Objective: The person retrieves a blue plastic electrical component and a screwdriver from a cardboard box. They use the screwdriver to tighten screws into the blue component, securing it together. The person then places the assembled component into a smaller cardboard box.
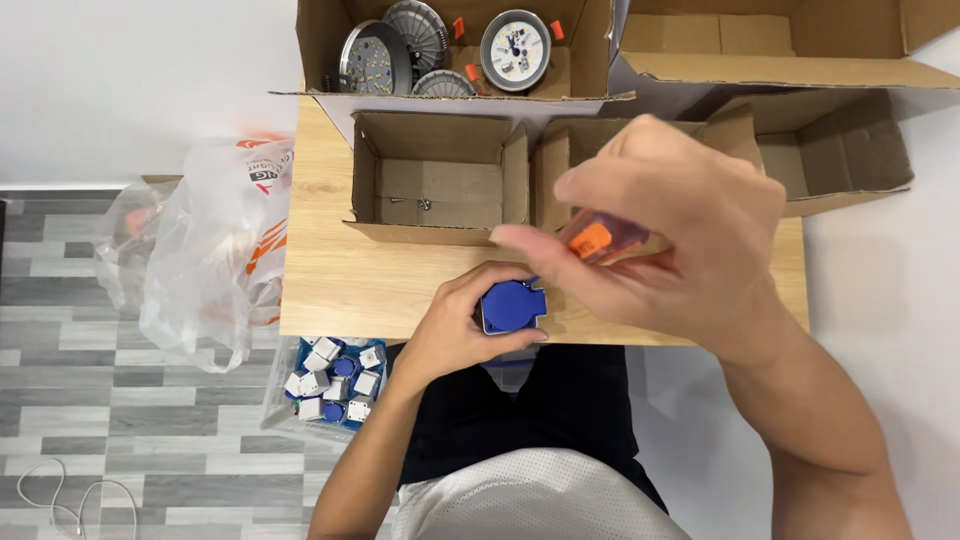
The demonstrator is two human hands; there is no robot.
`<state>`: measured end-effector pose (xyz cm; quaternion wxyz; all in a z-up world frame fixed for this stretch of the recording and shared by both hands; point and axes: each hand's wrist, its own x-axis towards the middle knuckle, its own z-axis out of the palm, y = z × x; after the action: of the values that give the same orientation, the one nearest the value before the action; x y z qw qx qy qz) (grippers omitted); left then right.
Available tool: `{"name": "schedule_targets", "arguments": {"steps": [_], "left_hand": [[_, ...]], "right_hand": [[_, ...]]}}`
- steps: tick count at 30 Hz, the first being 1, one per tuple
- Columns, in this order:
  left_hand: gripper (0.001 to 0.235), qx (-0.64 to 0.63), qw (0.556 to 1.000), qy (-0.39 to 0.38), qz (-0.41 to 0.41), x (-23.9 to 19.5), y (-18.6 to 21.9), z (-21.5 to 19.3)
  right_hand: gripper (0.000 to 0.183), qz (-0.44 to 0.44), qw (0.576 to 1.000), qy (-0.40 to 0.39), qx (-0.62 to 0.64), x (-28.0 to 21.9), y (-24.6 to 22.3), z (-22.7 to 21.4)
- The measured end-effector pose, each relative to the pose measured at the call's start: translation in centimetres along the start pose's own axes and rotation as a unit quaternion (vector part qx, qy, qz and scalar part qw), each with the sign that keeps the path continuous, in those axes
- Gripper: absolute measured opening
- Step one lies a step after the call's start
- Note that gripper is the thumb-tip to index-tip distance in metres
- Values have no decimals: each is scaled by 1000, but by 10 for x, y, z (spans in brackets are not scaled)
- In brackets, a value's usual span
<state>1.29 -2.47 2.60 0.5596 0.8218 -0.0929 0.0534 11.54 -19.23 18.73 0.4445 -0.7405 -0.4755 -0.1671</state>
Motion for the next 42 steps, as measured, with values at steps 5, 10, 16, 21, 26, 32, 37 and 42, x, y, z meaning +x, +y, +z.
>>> {"name": "schedule_targets", "arguments": {"steps": [5, 10, 16, 21, 26, 32, 37, 42], "left_hand": [[61, 0, 1000, -6, -3, -1, -6, 0], [58, -6, 1000, -1, 14, -1, -4, -1], [58, -13, 1000, -2, 17, -1, -3, -1], [58, -8, 1000, -5, 1, -1, -3, -1], [57, -4, 1000, 1, 14, 0, 0, 0], [57, -1, 1000, -2, -27, 2, 7, 0], [43, 69, 995, 3, -75, -7, -18, 10], [49, 82, 995, 53, -5, -2, -11, 11]], "right_hand": [[33, -75, 978, -147, -131, 11, -6, -29], [41, -22, 961, -275, -3, 32, -21, -55], [34, 14, 979, -205, 5, 24, -18, -50], [38, -25, 990, -136, 10, 11, -7, -30], [36, -50, 990, -52, -121, -3, 2, -13], [36, -81, 993, 58, -61, -7, 9, 23], [28, -157, 964, 65, -203, 3, -2, 10], [29, -84, 982, -137, -96, 24, -16, -37]]}}
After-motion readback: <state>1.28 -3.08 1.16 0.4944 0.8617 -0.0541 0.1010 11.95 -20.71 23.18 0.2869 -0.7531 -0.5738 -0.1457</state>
